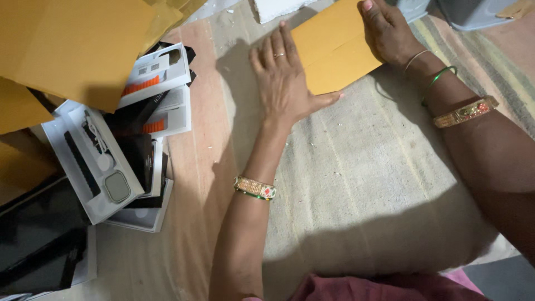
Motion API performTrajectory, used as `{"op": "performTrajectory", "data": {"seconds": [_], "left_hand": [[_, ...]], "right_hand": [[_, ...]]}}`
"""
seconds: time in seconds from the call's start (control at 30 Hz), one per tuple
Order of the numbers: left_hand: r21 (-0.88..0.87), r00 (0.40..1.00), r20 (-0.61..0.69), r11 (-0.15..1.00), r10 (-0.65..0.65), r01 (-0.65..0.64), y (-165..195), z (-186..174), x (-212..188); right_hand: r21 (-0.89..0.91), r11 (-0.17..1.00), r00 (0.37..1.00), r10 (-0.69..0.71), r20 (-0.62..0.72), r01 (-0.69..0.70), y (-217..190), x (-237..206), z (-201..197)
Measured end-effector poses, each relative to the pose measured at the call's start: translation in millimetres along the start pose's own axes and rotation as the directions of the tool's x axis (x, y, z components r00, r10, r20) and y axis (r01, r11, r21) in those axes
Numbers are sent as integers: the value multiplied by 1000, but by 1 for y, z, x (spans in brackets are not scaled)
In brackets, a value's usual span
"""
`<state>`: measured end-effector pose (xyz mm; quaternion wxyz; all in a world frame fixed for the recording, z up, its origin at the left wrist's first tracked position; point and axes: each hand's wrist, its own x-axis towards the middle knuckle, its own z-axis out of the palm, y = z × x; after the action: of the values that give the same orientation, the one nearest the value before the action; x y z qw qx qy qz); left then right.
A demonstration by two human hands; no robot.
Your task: The person folds flat yellow cardboard boxes into open rectangular boxes one at a time, pressing the sides and creasing the flaps by hand, and sets each finished box onto a pile of folded boxes on the fabric-covered surface.
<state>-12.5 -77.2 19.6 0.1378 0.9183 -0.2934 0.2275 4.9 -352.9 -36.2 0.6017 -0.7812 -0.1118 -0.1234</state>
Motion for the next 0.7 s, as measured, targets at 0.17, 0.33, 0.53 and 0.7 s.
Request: {"op": "performTrajectory", "data": {"seconds": [0.17,0.33,0.53,0.7], "left_hand": [[-153,987,-122,985,-105,86,-17,14,-20],[-778,891,-19,567,-454,272,-16,33,-27],[-865,873,-6,440,-488,240,-14,48,-28],[-918,835,54,302,-547,258,-15,51,-24]], "right_hand": [[103,985,989,143,-45,-138,1,0,-1],[68,997,999,-39,13,38,-4,0,0],[-52,979,977,190,-93,-196,-3,-4,2],[43,999,1000,-20,19,20,-3,0,1]]}}
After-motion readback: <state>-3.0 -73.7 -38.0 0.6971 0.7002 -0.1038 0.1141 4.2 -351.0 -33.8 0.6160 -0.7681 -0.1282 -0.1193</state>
